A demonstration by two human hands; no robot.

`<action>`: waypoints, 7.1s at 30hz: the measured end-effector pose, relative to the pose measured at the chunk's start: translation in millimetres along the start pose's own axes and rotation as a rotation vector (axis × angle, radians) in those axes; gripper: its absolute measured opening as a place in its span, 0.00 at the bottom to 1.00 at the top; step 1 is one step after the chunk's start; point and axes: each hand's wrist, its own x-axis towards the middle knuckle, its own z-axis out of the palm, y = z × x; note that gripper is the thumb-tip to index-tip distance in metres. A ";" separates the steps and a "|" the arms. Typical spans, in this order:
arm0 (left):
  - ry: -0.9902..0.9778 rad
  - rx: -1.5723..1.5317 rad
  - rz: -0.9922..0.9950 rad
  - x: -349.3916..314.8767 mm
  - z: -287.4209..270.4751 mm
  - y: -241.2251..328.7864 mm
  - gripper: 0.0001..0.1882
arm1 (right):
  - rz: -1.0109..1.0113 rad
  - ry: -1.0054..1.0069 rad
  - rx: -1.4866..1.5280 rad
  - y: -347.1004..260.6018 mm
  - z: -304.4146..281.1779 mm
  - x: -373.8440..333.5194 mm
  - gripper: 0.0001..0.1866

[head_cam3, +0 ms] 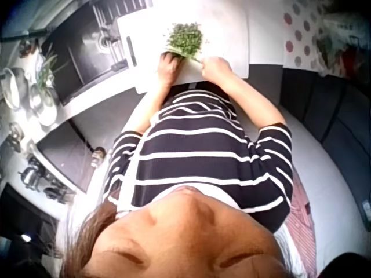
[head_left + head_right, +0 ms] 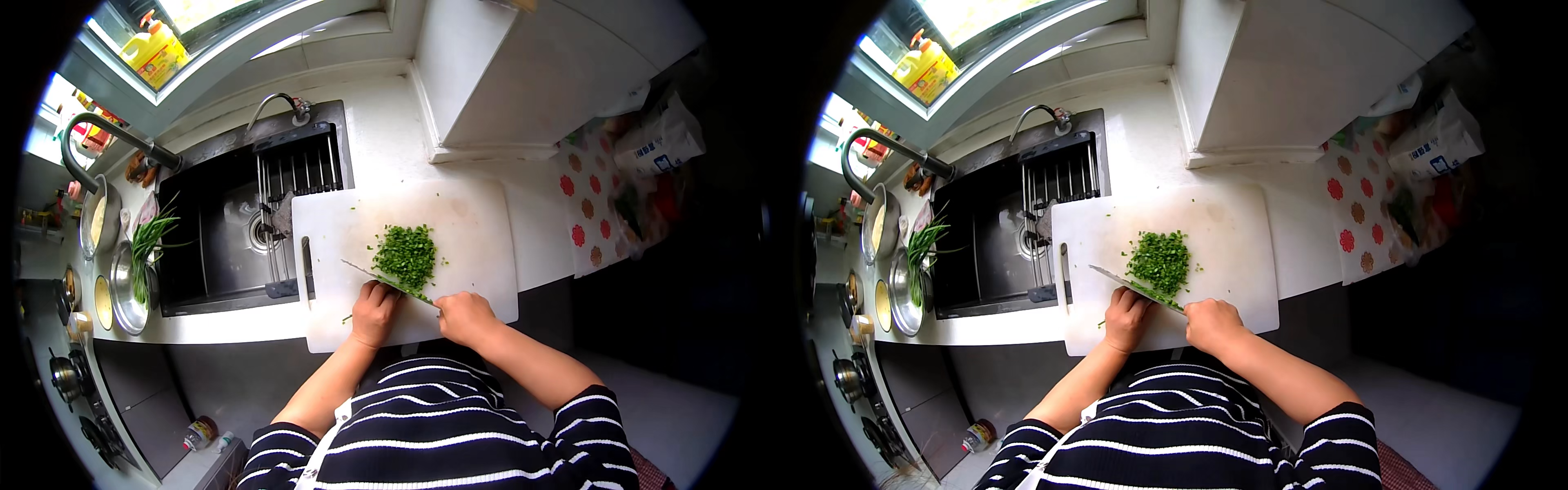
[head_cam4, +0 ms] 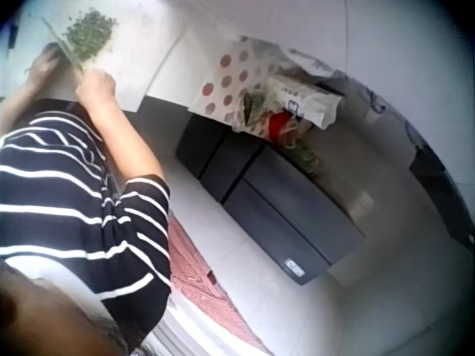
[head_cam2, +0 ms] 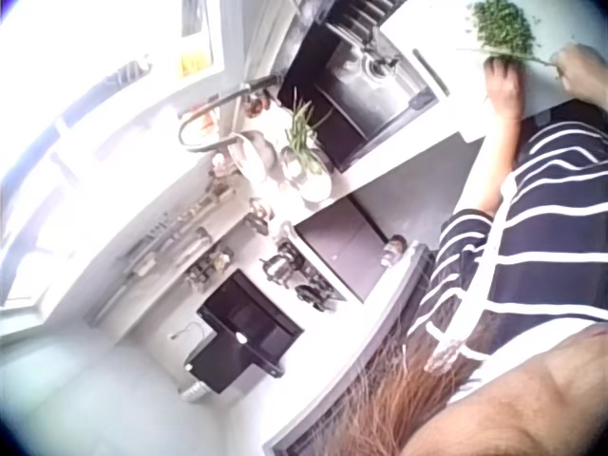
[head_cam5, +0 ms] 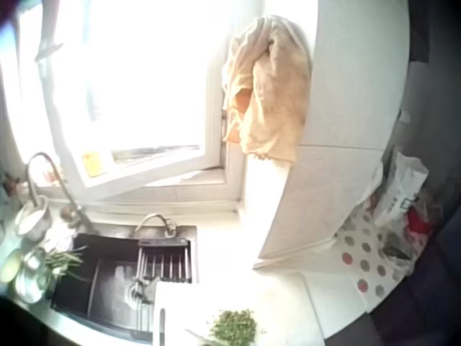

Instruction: The person chops green onions on a cutting board using a knife, transfers the chopped pieces into a bowl, and then washes more green onions in the sink.

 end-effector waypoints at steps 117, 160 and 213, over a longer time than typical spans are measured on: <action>0.002 -0.066 -0.031 -9.2 -14.1 6.2 0.10 | -0.043 0.174 0.191 -16.1 12.2 23.8 0.11; -0.113 0.037 -0.179 -14.8 -9.2 -1.9 0.26 | -0.001 0.204 0.190 -6.9 24.1 -8.5 0.13; -0.023 -0.009 -0.022 -14.2 -20.7 2.0 0.12 | -0.046 0.225 0.117 -15.4 25.1 -5.8 0.09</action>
